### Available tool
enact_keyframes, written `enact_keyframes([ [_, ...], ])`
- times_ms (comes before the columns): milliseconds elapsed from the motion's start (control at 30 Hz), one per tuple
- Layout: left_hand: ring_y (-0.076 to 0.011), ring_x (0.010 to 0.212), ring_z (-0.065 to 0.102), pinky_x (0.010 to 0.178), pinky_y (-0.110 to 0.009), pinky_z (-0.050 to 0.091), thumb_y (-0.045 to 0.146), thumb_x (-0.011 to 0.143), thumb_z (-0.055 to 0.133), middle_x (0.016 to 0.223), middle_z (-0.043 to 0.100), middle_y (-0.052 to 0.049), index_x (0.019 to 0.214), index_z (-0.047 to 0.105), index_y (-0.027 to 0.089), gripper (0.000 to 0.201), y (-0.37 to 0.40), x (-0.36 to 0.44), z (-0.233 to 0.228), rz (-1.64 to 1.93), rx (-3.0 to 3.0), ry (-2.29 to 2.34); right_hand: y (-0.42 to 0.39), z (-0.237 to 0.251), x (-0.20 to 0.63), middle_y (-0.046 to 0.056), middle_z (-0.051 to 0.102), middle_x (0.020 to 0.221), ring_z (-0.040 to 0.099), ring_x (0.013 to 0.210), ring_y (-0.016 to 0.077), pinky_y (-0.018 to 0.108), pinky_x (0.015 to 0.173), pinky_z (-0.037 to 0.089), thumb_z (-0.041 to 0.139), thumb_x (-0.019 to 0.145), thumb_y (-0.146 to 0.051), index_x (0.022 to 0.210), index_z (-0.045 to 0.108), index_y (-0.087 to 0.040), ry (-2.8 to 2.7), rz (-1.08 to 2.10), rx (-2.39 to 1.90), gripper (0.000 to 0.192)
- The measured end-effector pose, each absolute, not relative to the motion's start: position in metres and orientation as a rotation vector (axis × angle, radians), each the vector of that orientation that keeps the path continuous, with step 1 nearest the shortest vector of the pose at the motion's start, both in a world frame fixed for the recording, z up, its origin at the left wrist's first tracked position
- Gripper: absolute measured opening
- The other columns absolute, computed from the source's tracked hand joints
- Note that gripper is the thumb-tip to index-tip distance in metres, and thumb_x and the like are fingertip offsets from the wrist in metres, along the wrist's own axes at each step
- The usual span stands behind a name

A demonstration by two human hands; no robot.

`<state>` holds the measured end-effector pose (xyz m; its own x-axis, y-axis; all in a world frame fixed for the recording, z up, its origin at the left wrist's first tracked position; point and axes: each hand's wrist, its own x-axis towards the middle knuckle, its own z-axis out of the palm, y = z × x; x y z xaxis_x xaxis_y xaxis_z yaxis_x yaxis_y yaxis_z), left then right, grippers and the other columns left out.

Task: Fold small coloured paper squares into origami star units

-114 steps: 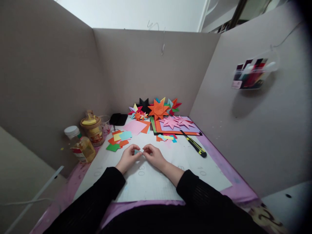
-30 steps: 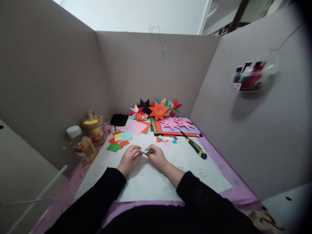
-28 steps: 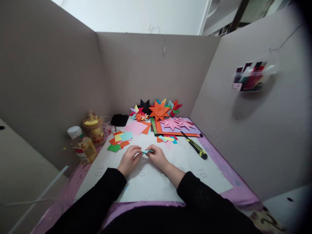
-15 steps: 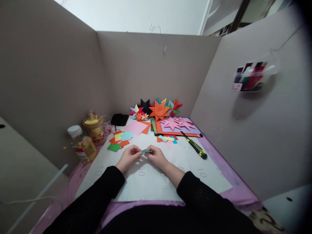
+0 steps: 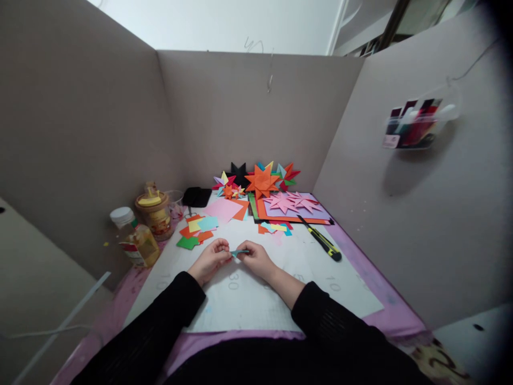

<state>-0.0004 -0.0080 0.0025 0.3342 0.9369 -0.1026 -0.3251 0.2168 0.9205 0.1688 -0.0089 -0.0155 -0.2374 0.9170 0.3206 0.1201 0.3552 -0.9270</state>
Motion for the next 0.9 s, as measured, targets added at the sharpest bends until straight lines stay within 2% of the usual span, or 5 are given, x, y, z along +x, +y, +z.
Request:
enact_keyframes([
  [133,-0.0046,0.055,0.05,0.055,-0.017,0.037,0.009,0.058,0.07,0.066,0.051,0.006,0.083,0.049,0.016,0.034,-0.007,-0.0005,0.0009,1.024,0.939,0.815,-0.0102,-0.0135,0.1682,0.0,0.06,0.072,0.055,0.069,0.0138,0.025,0.065,0.042,0.056,0.069,-0.016,0.073,0.061,-0.017,-1.667,0.983,-0.943,0.007],
  [333,-0.0051,0.054,0.05,0.053,-0.017,0.037,0.016,0.061,0.071,0.069,0.055,0.006,0.077,0.049,0.016,0.027,-0.0068,0.001,-0.0029,1.105,1.075,0.85,-0.0092,-0.0143,0.1669,-0.002,0.055,0.066,0.05,0.063,0.0116,0.024,0.061,0.039,0.058,0.071,-0.021,0.071,0.057,-0.017,-1.567,1.06,-0.95,0.004],
  [433,-0.0077,0.057,0.052,0.055,-0.019,0.039,0.022,0.064,0.07,0.069,0.057,0.004,0.077,0.053,0.016,0.022,-0.0061,0.0019,-0.0044,1.174,1.22,0.928,-0.0084,-0.0159,0.1659,-0.004,0.052,0.063,0.048,0.06,0.0106,0.023,0.059,0.038,0.061,0.071,-0.024,0.071,0.054,-0.017,-1.462,1.167,-0.91,0.01],
  [633,-0.0163,0.08,0.059,0.07,-0.026,0.046,0.024,0.069,0.067,0.083,0.063,-0.005,0.071,0.065,0.016,0.009,-0.0058,0.0007,-0.0039,1.305,1.69,1.054,-0.005,-0.019,0.1655,-0.004,0.054,0.059,0.048,0.056,0.0098,0.022,0.056,0.036,0.062,0.069,-0.022,0.07,0.056,-0.016,-1.334,1.285,-0.869,0.008],
  [900,-0.0163,0.076,0.059,0.064,-0.026,0.046,0.022,0.075,0.063,0.078,0.064,-0.005,0.074,0.066,0.018,0.006,-0.0083,-0.0008,-0.0026,1.426,1.979,1.051,-0.0013,-0.022,0.1667,-0.001,0.06,0.064,0.049,0.054,0.0098,0.021,0.054,0.037,0.063,0.066,-0.019,0.073,0.06,-0.017,-1.253,1.462,-0.818,0.008],
])
